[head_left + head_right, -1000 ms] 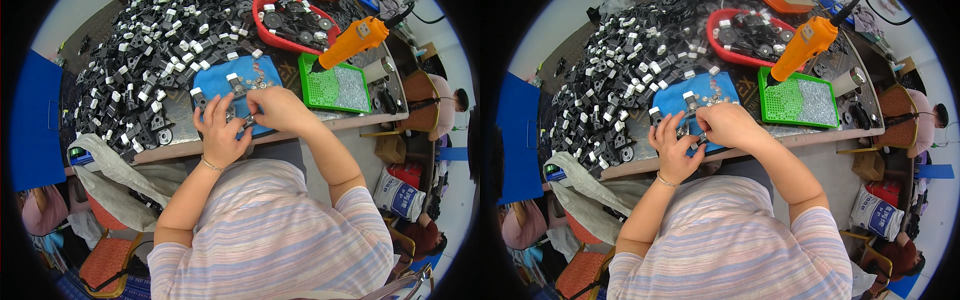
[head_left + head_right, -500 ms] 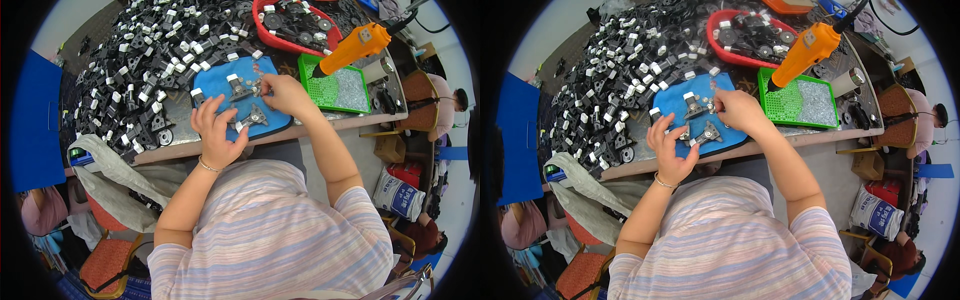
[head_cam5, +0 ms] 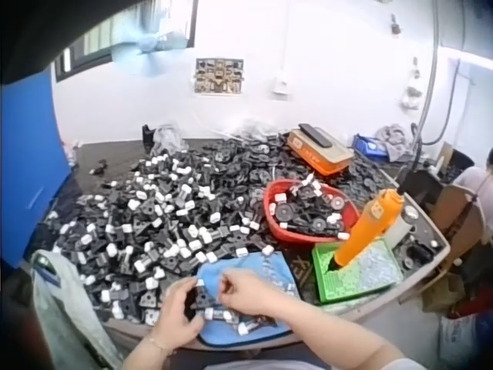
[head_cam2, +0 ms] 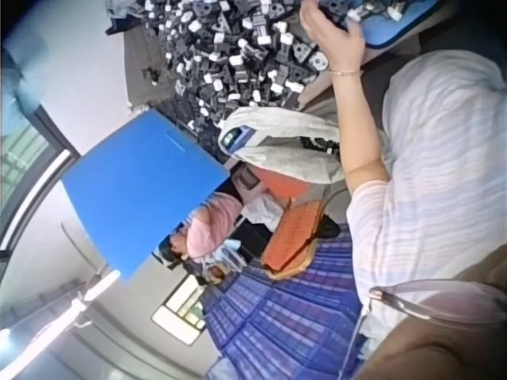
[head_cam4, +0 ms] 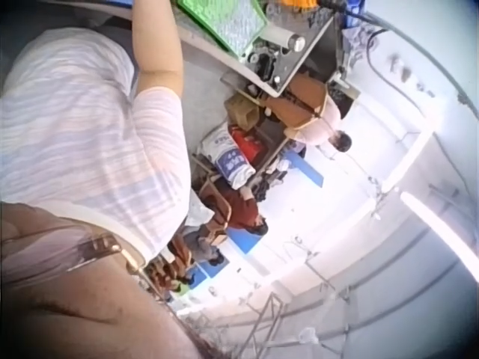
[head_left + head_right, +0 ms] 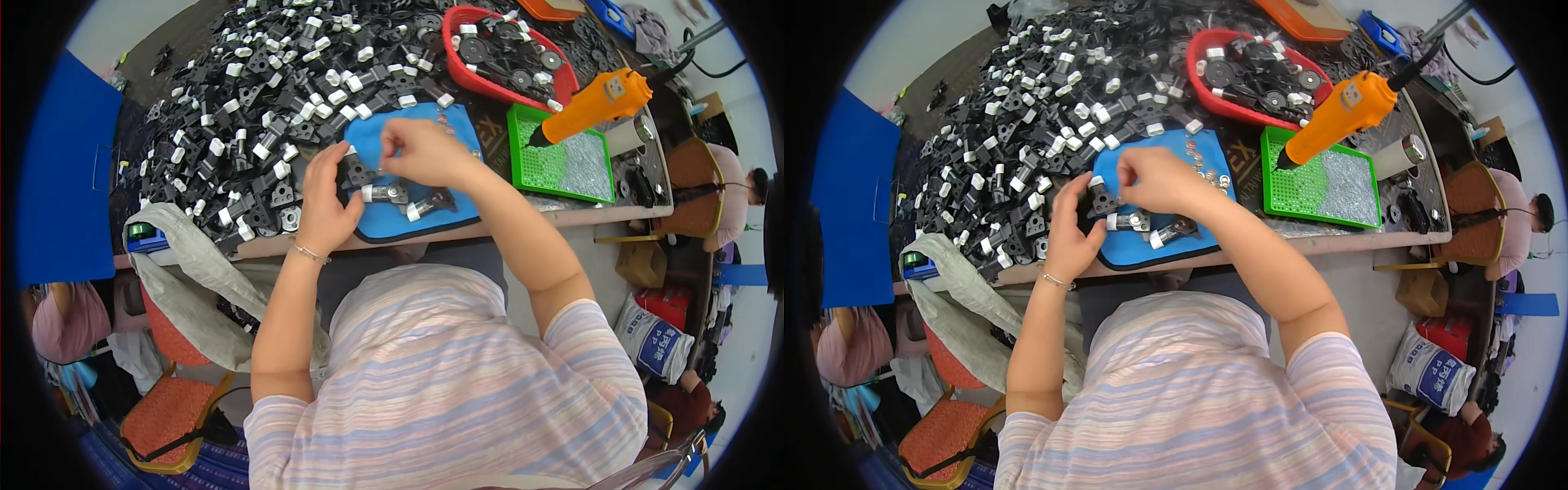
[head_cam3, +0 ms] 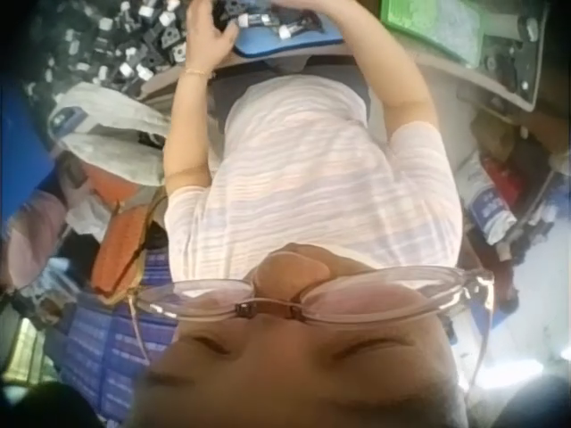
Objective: The recorder is assembling small electronic or mechanical parts using an electric screwdriver on a workbench in a factory setting.
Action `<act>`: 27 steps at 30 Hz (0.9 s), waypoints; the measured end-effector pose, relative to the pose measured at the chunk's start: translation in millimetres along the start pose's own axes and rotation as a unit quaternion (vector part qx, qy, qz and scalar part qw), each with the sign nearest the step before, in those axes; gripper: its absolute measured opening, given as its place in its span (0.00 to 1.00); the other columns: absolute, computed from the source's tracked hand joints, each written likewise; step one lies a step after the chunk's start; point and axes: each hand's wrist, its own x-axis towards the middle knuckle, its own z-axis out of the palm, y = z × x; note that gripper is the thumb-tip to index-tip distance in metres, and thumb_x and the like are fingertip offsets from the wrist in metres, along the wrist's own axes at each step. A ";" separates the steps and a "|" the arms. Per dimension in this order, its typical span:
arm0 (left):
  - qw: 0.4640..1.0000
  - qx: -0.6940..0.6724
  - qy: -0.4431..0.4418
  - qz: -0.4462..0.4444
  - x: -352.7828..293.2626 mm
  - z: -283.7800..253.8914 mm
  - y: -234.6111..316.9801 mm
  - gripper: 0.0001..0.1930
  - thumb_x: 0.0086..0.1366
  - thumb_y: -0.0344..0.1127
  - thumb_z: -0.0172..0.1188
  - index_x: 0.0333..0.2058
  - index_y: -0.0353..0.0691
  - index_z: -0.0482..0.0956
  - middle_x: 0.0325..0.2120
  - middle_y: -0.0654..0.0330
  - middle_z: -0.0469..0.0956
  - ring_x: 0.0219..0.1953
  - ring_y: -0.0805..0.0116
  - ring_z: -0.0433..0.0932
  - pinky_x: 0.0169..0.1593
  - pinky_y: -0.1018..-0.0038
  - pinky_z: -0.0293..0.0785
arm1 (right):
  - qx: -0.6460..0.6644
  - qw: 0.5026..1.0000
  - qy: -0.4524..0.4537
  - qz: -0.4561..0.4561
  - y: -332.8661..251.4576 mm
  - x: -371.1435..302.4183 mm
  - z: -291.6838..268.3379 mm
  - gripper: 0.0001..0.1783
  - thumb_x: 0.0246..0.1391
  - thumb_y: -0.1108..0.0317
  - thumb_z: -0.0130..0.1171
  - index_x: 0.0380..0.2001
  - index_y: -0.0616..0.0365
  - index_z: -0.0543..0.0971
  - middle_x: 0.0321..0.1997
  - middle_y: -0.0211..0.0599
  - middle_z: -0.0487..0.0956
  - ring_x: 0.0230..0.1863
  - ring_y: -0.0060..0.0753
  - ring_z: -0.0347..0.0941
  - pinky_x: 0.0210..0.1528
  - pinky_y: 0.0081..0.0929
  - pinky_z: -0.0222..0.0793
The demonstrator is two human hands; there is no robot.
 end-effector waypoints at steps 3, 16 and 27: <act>1.000 0.006 -0.029 0.006 4.7 -1.0 -12.5 0.33 0.46 0.26 0.61 0.54 0.38 0.63 0.53 0.50 0.64 0.58 0.52 0.60 0.60 0.64 0.57 | -0.021 0.999 -0.011 0.028 -7.0 22.6 11.7 0.09 0.34 0.69 0.60 0.23 0.59 0.74 0.24 0.40 0.76 0.30 0.42 0.74 0.31 0.33 0.67; 0.998 0.036 0.008 -0.042 10.0 8.6 -15.6 0.34 0.40 0.35 0.70 0.49 0.39 0.68 0.46 0.54 0.70 0.52 0.54 0.65 0.55 0.63 0.58 | -0.061 0.998 -0.015 0.020 -12.0 33.5 16.1 0.11 0.33 0.70 0.62 0.23 0.60 0.73 0.26 0.40 0.78 0.31 0.40 0.75 0.33 0.31 0.68; 0.999 0.011 0.031 -0.025 7.4 12.0 -24.8 0.32 0.41 0.37 0.68 0.48 0.40 0.69 0.46 0.53 0.70 0.51 0.54 0.66 0.55 0.63 0.59 | -0.136 0.990 -0.034 0.000 -14.6 27.5 15.0 0.10 0.33 0.72 0.61 0.23 0.57 0.73 0.27 0.39 0.77 0.32 0.45 0.74 0.32 0.36 0.67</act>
